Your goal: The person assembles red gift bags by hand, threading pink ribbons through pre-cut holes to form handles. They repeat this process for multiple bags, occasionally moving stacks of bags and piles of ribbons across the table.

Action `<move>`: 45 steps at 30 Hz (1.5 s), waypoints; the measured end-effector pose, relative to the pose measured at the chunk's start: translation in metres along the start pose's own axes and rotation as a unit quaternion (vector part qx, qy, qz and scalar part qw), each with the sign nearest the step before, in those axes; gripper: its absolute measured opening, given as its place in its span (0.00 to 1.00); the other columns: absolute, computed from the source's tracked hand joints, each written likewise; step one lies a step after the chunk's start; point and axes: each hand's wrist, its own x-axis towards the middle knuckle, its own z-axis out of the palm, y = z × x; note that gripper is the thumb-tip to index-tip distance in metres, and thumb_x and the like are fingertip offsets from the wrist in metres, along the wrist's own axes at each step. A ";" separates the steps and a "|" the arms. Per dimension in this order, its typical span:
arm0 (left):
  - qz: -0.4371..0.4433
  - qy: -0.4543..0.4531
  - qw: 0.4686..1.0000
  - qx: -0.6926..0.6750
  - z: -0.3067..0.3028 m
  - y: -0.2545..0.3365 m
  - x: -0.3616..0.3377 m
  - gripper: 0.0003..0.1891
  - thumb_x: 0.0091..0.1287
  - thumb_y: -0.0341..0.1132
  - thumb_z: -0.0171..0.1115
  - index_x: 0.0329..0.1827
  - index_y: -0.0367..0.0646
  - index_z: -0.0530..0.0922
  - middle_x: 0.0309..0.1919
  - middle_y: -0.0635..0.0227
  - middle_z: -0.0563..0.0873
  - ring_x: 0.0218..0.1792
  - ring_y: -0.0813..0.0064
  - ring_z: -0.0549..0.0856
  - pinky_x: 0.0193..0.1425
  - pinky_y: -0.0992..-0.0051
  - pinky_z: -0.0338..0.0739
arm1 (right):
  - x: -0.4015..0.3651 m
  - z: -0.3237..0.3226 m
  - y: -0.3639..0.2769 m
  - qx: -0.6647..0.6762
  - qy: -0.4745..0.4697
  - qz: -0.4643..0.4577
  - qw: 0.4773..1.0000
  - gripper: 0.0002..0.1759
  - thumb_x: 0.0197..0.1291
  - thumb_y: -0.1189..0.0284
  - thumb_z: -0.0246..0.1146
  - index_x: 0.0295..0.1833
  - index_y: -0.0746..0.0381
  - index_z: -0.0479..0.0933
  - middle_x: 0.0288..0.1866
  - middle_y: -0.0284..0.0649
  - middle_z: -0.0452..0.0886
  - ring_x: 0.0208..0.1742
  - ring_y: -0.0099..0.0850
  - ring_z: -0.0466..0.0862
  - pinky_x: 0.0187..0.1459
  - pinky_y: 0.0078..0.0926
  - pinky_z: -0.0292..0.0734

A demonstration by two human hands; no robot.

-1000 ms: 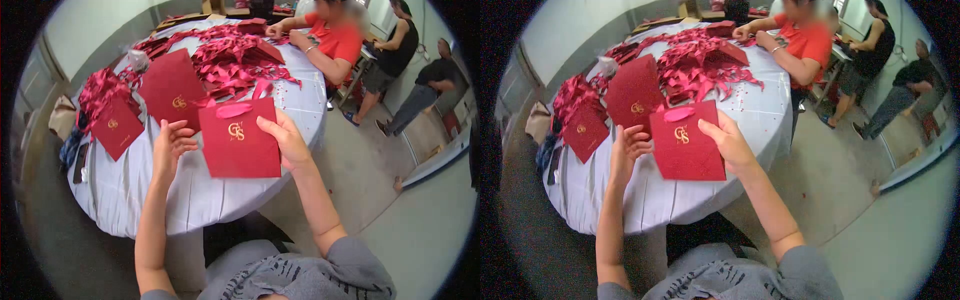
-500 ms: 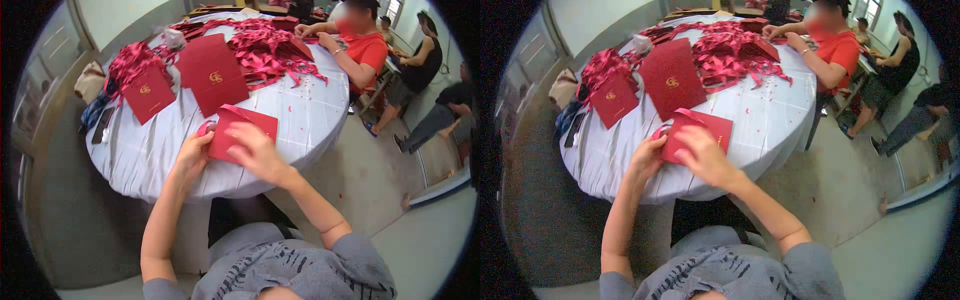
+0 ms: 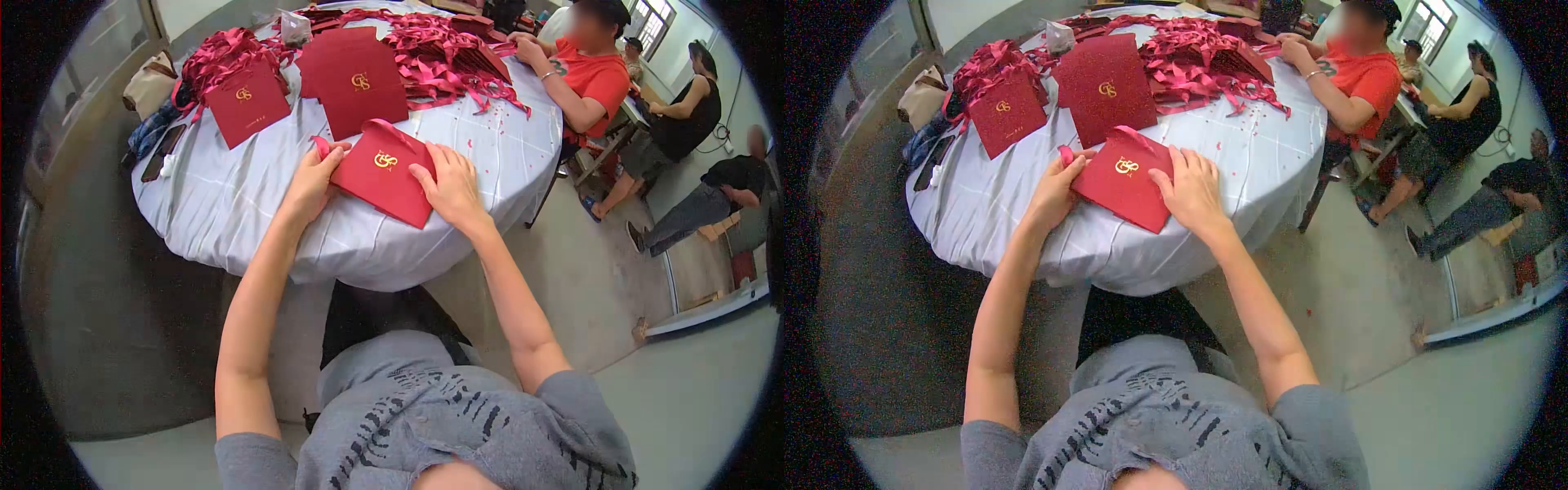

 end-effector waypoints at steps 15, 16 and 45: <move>-0.020 0.098 0.995 0.015 -0.004 0.022 -0.014 0.15 0.59 0.27 0.63 0.47 0.35 0.71 0.38 0.59 0.84 0.37 0.73 0.84 0.38 0.78 0.79 | -0.003 -0.016 -0.009 0.071 0.040 0.056 0.995 0.30 0.52 0.58 0.67 0.54 0.69 0.73 0.45 0.49 0.73 0.48 0.45 0.72 0.52 0.39 0.67; -0.037 0.112 0.992 0.042 -0.005 0.025 -0.012 0.16 0.58 0.27 0.64 0.47 0.34 0.70 0.37 0.60 0.84 0.35 0.73 0.84 0.36 0.79 0.80 | -0.004 -0.017 -0.010 0.067 0.047 0.046 0.996 0.30 0.51 0.58 0.67 0.53 0.69 0.73 0.43 0.49 0.73 0.47 0.44 0.72 0.51 0.39 0.67; 0.209 -0.049 0.765 0.607 0.025 0.027 -0.014 0.19 0.56 0.29 0.63 0.51 0.35 0.74 0.42 0.52 0.76 0.47 0.53 0.73 0.54 0.63 0.68 | 0.085 0.003 0.023 0.311 -0.274 -0.115 0.903 0.18 0.52 0.81 0.55 0.50 0.61 0.77 0.43 0.41 0.75 0.45 0.33 0.78 0.46 0.27 0.74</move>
